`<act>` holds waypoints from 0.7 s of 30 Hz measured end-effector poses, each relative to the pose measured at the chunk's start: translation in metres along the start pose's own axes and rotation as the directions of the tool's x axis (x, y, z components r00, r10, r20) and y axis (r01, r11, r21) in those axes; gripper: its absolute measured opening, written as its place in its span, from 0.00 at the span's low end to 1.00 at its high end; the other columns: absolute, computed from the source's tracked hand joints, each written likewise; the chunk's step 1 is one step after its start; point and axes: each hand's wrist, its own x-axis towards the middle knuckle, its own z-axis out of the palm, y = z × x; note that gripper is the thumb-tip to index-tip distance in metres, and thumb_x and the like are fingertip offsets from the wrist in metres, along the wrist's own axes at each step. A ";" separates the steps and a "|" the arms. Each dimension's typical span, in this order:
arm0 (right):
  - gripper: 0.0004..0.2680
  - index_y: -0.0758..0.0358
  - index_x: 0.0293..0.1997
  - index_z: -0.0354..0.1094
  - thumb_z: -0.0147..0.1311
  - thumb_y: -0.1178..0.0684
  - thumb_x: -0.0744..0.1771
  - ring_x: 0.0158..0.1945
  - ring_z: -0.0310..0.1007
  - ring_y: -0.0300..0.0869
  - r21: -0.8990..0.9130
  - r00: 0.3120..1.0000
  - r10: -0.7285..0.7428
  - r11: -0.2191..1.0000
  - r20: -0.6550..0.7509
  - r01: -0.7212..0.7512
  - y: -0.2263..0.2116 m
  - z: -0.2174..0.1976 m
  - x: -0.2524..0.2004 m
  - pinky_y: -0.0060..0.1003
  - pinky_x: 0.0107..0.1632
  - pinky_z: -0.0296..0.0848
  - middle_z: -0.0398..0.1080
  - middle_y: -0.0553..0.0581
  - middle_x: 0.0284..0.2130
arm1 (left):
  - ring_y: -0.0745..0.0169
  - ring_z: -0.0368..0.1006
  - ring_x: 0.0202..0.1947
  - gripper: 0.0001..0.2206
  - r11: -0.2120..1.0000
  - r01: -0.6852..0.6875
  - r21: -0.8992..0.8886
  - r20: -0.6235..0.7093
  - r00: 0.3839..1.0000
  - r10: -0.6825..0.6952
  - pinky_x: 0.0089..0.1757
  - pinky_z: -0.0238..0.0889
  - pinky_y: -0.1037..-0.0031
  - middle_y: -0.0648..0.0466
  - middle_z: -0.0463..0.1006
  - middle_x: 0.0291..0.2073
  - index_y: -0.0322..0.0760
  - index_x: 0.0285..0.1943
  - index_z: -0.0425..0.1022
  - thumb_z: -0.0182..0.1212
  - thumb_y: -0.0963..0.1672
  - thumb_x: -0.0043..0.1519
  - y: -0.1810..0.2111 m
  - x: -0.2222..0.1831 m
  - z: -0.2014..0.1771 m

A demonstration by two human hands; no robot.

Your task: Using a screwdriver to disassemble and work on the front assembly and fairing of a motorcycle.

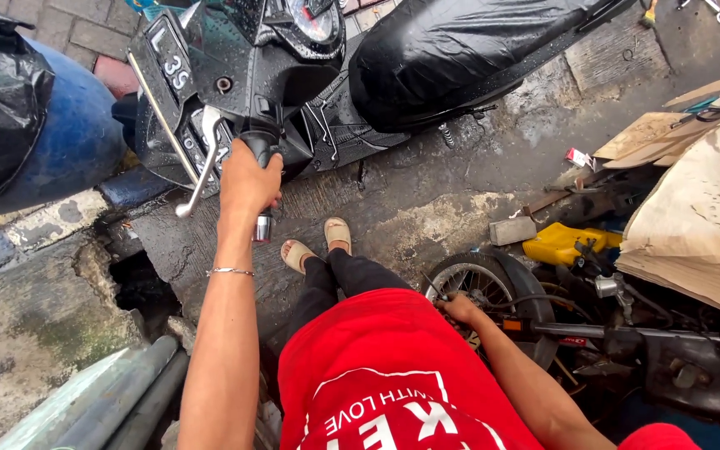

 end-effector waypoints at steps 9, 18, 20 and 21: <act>0.14 0.69 0.52 0.71 0.55 0.47 0.67 0.18 0.69 0.42 0.022 0.976 -0.218 0.976 -0.022 0.218 -0.147 -0.001 -0.100 0.37 0.20 0.74 0.81 0.62 0.36 | 0.56 0.77 0.15 0.25 1.000 -0.007 0.015 0.026 1.000 0.007 0.26 0.74 0.66 0.46 0.79 0.18 0.20 0.64 0.61 0.55 0.47 0.65 0.009 -0.017 -0.012; 0.15 0.68 0.50 0.71 0.56 0.45 0.67 0.20 0.69 0.42 0.018 0.982 -0.176 0.984 -0.072 0.178 -0.130 -0.017 -0.082 0.37 0.20 0.73 0.82 0.61 0.36 | 0.54 0.79 0.19 0.26 0.997 0.030 -0.066 0.052 0.998 -0.027 0.30 0.74 0.63 0.43 0.79 0.20 0.20 0.67 0.58 0.54 0.47 0.65 0.009 -0.047 -0.013; 0.16 0.67 0.50 0.71 0.58 0.44 0.66 0.20 0.69 0.42 0.012 0.985 -0.151 0.988 -0.088 0.153 -0.131 -0.022 -0.078 0.37 0.21 0.74 0.81 0.61 0.35 | 0.54 0.80 0.20 0.27 0.993 0.054 -0.101 0.052 0.997 -0.049 0.30 0.75 0.62 0.42 0.79 0.21 0.20 0.69 0.57 0.53 0.46 0.66 0.006 -0.050 -0.013; 0.16 0.68 0.50 0.70 0.57 0.44 0.66 0.19 0.67 0.44 0.074 0.980 -0.149 0.984 -0.131 0.159 -0.137 -0.024 -0.079 0.39 0.20 0.71 0.76 0.62 0.28 | 0.56 0.79 0.19 0.26 0.992 0.041 -0.116 0.046 0.998 -0.036 0.28 0.74 0.65 0.43 0.79 0.20 0.20 0.68 0.58 0.54 0.47 0.66 0.004 -0.050 -0.013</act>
